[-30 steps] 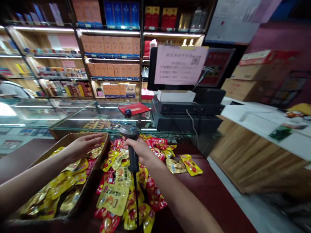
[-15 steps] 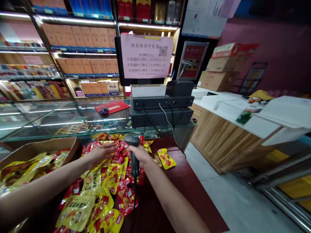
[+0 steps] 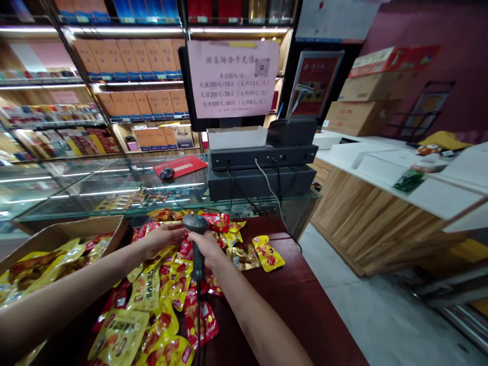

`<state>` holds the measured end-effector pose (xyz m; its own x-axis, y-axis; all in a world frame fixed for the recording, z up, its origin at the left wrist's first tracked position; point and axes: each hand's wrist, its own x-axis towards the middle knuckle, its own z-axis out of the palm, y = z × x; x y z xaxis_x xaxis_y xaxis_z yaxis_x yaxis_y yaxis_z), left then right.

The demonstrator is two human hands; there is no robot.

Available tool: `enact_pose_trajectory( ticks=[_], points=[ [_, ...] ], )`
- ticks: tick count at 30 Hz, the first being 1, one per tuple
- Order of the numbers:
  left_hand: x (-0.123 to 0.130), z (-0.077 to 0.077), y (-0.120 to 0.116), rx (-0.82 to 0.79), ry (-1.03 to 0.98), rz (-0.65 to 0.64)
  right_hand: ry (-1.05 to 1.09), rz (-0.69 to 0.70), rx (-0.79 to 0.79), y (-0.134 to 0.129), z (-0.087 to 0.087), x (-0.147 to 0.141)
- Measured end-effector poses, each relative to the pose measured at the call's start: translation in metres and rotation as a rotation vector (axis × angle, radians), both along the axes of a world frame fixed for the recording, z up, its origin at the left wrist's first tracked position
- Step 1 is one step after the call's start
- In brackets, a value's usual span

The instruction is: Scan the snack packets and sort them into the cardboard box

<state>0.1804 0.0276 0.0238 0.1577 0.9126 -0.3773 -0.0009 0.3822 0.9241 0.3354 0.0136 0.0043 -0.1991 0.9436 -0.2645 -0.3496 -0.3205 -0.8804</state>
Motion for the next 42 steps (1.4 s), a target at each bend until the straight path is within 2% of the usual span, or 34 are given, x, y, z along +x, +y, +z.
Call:
enact_pose_trajectory(
  ticks=[4,12,15,19,22,27,31,36,38,42],
  points=[
    [-0.009,0.002,-0.005,0.063,-0.005,0.021,0.089,-0.025,0.167,-0.008,0.012,-0.007],
    [-0.018,0.007,-0.015,0.163,-0.075,0.086,0.156,0.002,0.325,-0.015,0.023,-0.019],
    [-0.02,0.011,-0.016,0.187,-0.097,0.033,0.139,0.024,0.383,-0.016,0.029,-0.014],
    [-0.018,0.014,-0.014,0.183,-0.08,0.041,0.137,0.004,0.391,-0.02,0.037,-0.005],
    [-0.011,0.016,-0.013,0.115,-0.154,0.043,0.15,-0.017,0.344,-0.019,0.041,0.001],
    [-0.003,0.02,-0.012,0.078,-0.285,-0.021,-0.08,-0.203,0.356,-0.014,0.041,0.015],
    [0.0,0.022,-0.012,0.1,-0.225,-0.025,-0.099,-0.233,0.278,-0.012,0.041,0.021],
    [0.003,0.024,-0.012,0.186,-0.02,-0.102,-0.06,-0.185,0.364,-0.011,0.043,0.023],
    [0.003,0.026,-0.01,0.168,0.045,-0.123,-0.088,-0.174,0.411,-0.012,0.046,0.024],
    [-0.004,0.039,0.006,0.066,0.013,-0.021,-0.201,-0.171,0.493,-0.016,0.05,0.025]
  ],
)
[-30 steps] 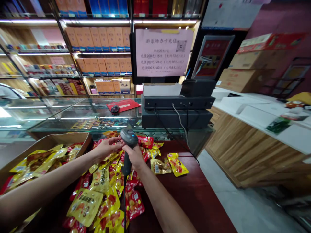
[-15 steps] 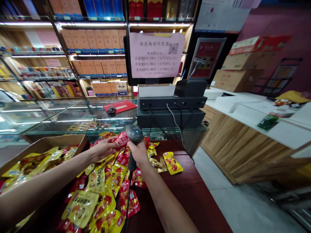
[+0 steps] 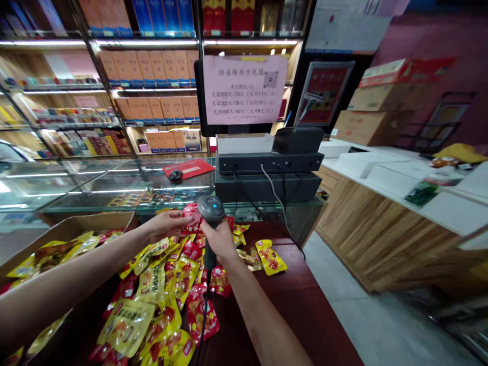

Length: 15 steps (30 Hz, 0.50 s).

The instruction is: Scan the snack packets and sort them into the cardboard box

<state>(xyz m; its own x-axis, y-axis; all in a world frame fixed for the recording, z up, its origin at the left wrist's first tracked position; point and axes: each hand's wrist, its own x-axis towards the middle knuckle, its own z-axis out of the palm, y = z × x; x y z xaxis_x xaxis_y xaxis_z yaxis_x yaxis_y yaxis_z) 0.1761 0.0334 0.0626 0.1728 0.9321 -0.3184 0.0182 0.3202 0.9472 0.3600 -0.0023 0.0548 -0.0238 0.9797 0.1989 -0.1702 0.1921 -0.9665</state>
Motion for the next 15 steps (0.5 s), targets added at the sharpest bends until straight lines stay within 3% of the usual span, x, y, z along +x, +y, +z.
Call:
enact_pose_trajectory(
  ticks=[4,8,11,15],
  points=[
    [-0.012,0.019,0.025,-0.069,-0.043,0.103,-0.085,0.061,0.0,-0.004,-0.002,-0.006],
    [-0.019,0.034,0.04,-0.08,-0.038,0.081,-0.015,0.223,-0.197,-0.006,-0.01,-0.016],
    [-0.02,0.037,0.045,-0.077,-0.025,0.086,-0.075,0.3,-0.281,-0.009,-0.015,-0.021],
    [-0.023,0.032,0.049,-0.096,0.01,0.116,-0.158,0.285,-0.276,-0.015,-0.018,-0.027]
  ],
)
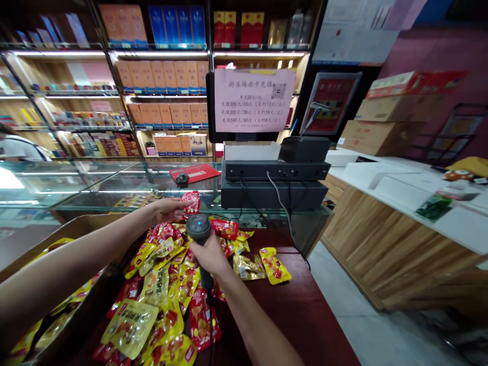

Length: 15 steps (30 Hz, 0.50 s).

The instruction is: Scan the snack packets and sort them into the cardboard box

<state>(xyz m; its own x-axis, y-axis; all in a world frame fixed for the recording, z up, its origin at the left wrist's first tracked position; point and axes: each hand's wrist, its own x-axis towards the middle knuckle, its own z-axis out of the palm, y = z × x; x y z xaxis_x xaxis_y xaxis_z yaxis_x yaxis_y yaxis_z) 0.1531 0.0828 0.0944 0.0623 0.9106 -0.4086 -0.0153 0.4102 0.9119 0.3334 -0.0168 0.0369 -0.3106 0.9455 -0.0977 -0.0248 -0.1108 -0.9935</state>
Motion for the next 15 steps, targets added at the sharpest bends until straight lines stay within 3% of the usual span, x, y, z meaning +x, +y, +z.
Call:
enact_pose_trajectory(
  ticks=[7,15],
  points=[
    [-0.0054,-0.0081,0.0052,-0.013,-0.011,-0.049,-0.036,-0.013,0.047,-0.004,0.0005,-0.004],
    [0.0002,-0.0044,0.0022,-0.005,-0.037,0.017,-0.042,-0.013,0.023,-0.0054,0.004,-0.0031]
  ],
)
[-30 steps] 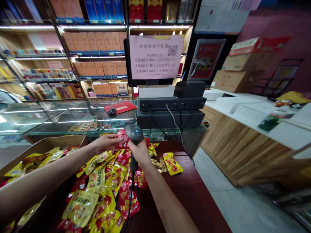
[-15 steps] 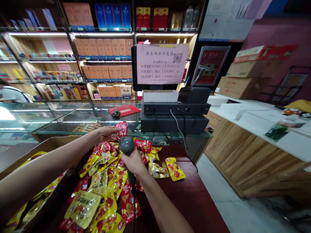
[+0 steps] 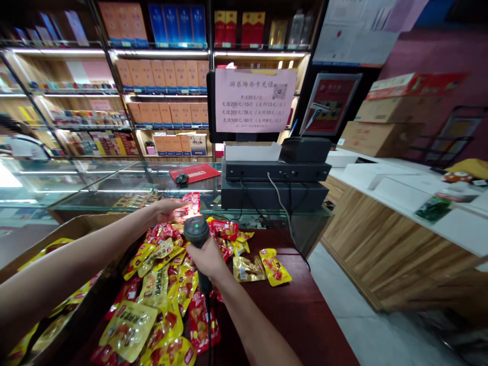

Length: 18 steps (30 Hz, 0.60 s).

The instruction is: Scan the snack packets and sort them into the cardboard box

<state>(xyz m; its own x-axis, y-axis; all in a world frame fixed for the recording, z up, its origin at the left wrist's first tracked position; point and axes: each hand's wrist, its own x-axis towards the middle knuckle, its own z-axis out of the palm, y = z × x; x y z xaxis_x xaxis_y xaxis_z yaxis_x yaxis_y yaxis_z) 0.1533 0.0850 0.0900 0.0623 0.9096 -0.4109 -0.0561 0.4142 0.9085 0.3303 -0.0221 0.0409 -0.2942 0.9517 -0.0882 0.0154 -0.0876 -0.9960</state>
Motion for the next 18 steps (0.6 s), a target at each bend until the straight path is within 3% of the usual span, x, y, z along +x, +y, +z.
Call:
enact_pose_trajectory(
  ticks=[3,8,14,18],
  points=[
    [0.001,0.001,-0.002,-0.024,0.024,-0.016,0.05,0.007,-0.016,0.002,-0.001,0.0],
    [0.004,-0.007,-0.014,-0.07,0.077,-0.078,0.194,-0.181,0.096,0.012,0.002,0.01],
    [0.014,-0.025,-0.035,-0.138,0.089,-0.167,0.395,-0.241,-0.202,0.025,-0.002,0.023],
    [0.005,-0.025,-0.051,-0.165,-0.102,-0.145,0.501,-0.222,-0.307,0.027,-0.005,0.022]
  ],
)
